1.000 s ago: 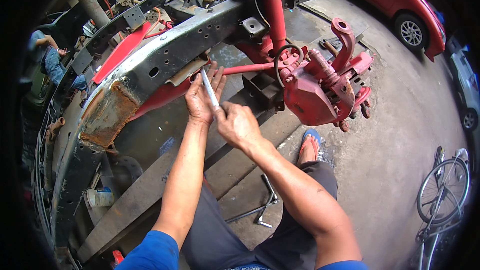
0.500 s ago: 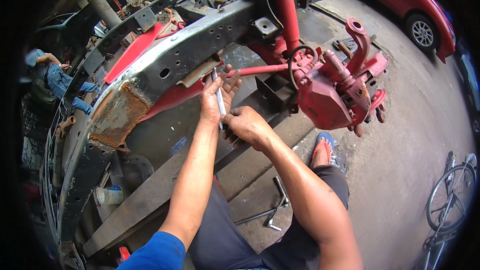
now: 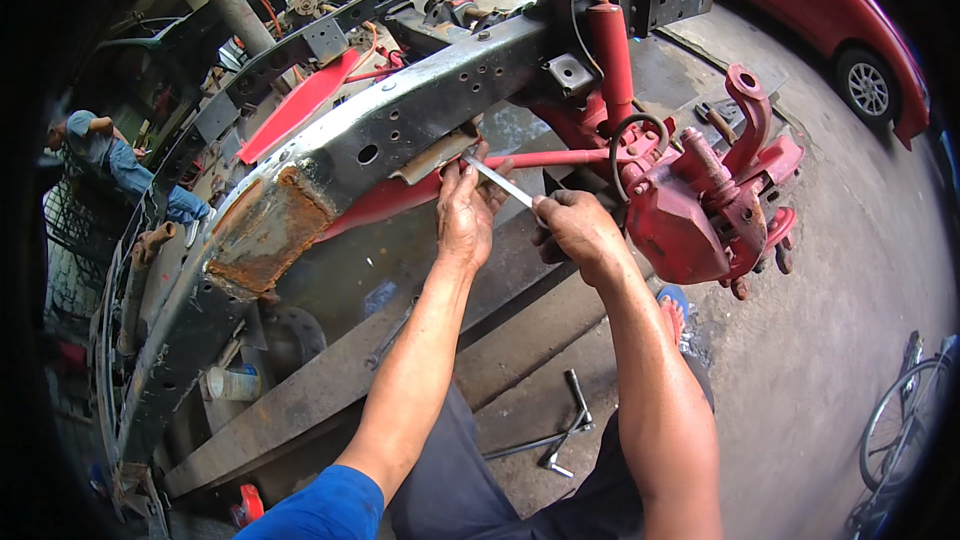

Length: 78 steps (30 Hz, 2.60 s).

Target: The person sits on the ground and uses a wrench to tighten bolts on a red vehicle frame. They repeatedly adjust the wrench and reposition their hands to secure fasteners on the frame's side.

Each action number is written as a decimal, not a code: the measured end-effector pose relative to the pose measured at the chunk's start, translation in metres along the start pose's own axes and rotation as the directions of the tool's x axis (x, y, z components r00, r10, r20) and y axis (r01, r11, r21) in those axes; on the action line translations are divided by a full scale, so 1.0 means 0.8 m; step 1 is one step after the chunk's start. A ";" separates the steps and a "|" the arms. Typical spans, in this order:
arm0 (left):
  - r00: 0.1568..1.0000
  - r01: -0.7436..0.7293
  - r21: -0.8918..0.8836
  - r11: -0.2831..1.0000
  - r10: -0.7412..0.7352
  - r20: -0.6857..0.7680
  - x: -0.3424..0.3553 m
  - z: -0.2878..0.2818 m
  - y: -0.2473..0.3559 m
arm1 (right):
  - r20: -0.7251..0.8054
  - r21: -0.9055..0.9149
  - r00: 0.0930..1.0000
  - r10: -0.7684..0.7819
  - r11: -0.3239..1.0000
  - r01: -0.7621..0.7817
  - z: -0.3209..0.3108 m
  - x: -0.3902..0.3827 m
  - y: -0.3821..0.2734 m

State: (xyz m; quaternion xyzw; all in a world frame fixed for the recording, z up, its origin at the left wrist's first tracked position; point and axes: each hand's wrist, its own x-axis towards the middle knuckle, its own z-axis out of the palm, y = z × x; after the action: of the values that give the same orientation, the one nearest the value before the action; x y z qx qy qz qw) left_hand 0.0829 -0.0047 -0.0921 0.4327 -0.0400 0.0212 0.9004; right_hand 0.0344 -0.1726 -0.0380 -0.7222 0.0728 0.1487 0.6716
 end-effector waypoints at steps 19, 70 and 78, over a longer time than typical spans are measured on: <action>0.980 0.152 -0.527 0.836 -0.059 0.188 0.014 -0.020 -0.002 | -0.401 -0.217 0.881 -0.250 0.961 0.173 -0.007 0.076 0.034; 0.990 0.125 -0.217 0.968 -0.107 0.094 0.012 0.005 -0.010 | -0.543 0.111 0.821 -0.176 0.954 0.278 -0.002 0.090 0.036; 0.997 0.073 -0.146 0.987 -0.068 0.038 0.021 -0.011 -0.009 | -0.516 -0.399 0.789 -0.334 0.909 0.123 0.010 0.023 0.021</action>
State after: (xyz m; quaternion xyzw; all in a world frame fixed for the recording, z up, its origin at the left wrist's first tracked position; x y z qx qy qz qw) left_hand 0.1009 -0.0026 -0.1015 0.3664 -0.0411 -0.0211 0.9293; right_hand 0.0457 -0.1647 -0.0605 -0.8424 0.1549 -0.1488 0.4943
